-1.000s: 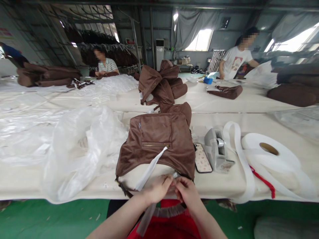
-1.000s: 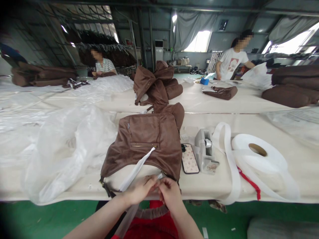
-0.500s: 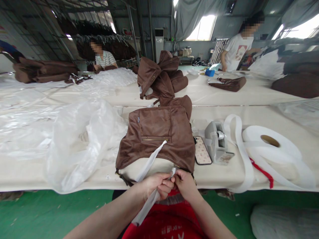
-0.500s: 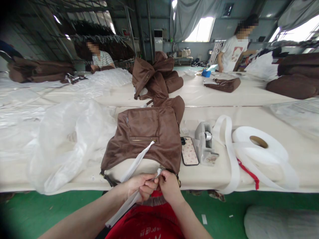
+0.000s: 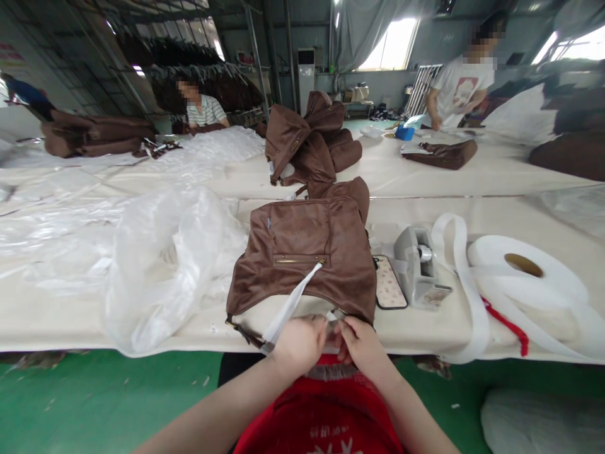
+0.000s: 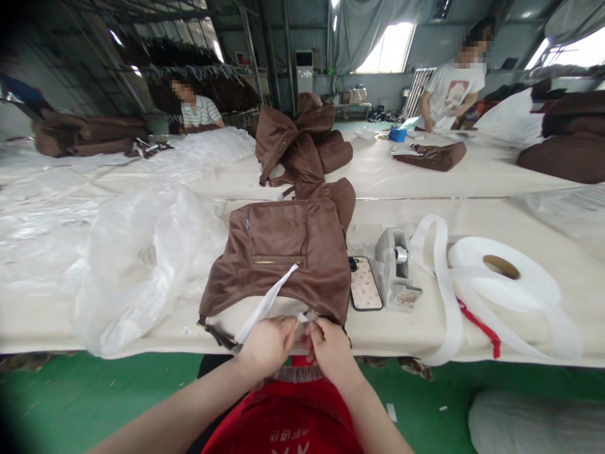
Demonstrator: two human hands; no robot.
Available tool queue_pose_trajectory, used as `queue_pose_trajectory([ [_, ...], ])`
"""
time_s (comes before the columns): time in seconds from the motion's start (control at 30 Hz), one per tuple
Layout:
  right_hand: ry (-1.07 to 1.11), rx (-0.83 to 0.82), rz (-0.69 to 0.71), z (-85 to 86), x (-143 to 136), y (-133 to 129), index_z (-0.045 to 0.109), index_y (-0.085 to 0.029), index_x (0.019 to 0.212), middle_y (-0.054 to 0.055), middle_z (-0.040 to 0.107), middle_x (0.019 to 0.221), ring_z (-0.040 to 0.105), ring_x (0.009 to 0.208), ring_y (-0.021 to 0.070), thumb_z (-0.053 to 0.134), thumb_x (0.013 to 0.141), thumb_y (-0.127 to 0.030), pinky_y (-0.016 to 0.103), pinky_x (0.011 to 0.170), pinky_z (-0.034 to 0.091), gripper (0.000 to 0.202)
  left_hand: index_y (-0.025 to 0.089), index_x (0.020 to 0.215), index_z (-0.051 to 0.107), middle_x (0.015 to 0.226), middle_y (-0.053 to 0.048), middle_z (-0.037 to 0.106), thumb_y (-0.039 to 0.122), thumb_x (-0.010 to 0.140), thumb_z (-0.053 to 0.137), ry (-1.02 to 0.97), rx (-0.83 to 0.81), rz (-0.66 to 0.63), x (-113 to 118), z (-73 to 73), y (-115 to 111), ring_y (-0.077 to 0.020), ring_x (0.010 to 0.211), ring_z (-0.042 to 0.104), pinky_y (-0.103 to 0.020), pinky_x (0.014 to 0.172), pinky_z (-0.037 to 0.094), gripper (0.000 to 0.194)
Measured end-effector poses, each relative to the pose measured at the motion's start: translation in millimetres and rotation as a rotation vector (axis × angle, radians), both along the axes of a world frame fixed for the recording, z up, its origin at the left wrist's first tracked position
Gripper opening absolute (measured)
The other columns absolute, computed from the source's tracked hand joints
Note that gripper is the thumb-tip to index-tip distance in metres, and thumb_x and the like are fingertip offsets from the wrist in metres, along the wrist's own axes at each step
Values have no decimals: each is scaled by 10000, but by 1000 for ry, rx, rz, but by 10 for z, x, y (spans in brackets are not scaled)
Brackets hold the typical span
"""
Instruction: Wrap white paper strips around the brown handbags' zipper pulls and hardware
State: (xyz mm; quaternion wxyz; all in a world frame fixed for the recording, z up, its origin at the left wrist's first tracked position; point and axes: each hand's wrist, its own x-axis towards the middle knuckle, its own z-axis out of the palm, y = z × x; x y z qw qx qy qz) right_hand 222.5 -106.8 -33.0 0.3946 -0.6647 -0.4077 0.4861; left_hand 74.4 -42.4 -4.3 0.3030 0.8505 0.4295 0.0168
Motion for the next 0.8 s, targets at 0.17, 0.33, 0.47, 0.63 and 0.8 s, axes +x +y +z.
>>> queue_pose_trajectory([
  [0.17,54,-74,-41,81,-36,30,574,-211,676,23,599,512,566,381,166,359,881,-621,255,369,392,506,102,1120,589,1019,-184,616,112,860,370,241,167,-175,29,-65,-109,-309,869,620,-401,739,467,340],
  [0.33,-201,71,-7,25,-64,52,536,-212,588,-10,547,451,503,348,119,468,872,-505,233,408,373,414,71,1287,470,1073,-230,592,80,852,354,270,197,-173,43,-115,-138,-342,903,624,-439,737,479,450],
  [0.47,-30,75,-21,-116,-112,-5,544,-219,687,-32,554,485,502,345,127,453,866,-520,230,365,347,362,116,1156,512,967,-159,635,195,934,306,167,65,10,8,-126,-106,-287,874,638,-379,743,461,313],
  [0.63,-9,75,-55,-206,-175,-40,516,-221,623,-22,552,458,497,351,128,475,828,-623,234,369,356,453,187,791,488,677,-9,540,254,925,388,-314,-451,280,9,-165,-40,-136,601,514,-260,596,382,180],
  [0.8,-37,113,-109,-221,-201,-23,534,-222,609,-27,523,452,487,364,133,492,799,-665,242,382,379,484,199,713,425,483,109,212,332,871,453,-523,-1132,377,6,-166,106,-58,379,96,-203,401,111,208],
])
